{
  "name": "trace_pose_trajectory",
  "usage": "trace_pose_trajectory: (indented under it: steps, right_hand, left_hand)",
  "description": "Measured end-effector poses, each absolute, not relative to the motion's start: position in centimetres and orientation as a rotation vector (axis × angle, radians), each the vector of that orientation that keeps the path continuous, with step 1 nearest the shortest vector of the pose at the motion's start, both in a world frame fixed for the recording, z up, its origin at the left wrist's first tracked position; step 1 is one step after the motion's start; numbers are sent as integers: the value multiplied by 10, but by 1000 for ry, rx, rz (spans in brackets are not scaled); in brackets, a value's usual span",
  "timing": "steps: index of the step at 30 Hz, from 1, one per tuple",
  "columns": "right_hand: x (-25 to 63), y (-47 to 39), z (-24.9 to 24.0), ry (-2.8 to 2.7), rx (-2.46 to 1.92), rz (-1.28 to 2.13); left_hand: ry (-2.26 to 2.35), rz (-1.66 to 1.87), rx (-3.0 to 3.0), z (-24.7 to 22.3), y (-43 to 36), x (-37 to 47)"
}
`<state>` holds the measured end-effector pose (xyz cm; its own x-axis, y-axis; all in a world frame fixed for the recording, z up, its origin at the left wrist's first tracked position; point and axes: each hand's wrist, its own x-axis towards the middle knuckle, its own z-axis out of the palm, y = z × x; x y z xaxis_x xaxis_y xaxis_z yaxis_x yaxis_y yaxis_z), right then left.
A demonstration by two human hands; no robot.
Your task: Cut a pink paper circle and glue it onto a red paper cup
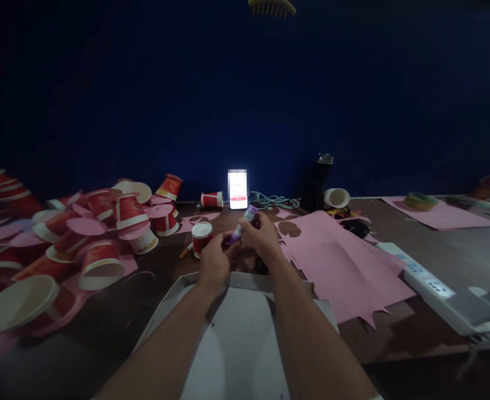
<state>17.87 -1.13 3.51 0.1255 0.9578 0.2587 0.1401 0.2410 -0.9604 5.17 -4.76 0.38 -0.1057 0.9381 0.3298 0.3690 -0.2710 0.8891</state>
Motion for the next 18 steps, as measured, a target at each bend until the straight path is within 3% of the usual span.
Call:
trace_pose_trajectory:
  steps: [18]
  right_hand:
    - [194,-17,49,-1591,-1120,984]
  left_hand:
    - [1471,1447,1949,9,-57,50]
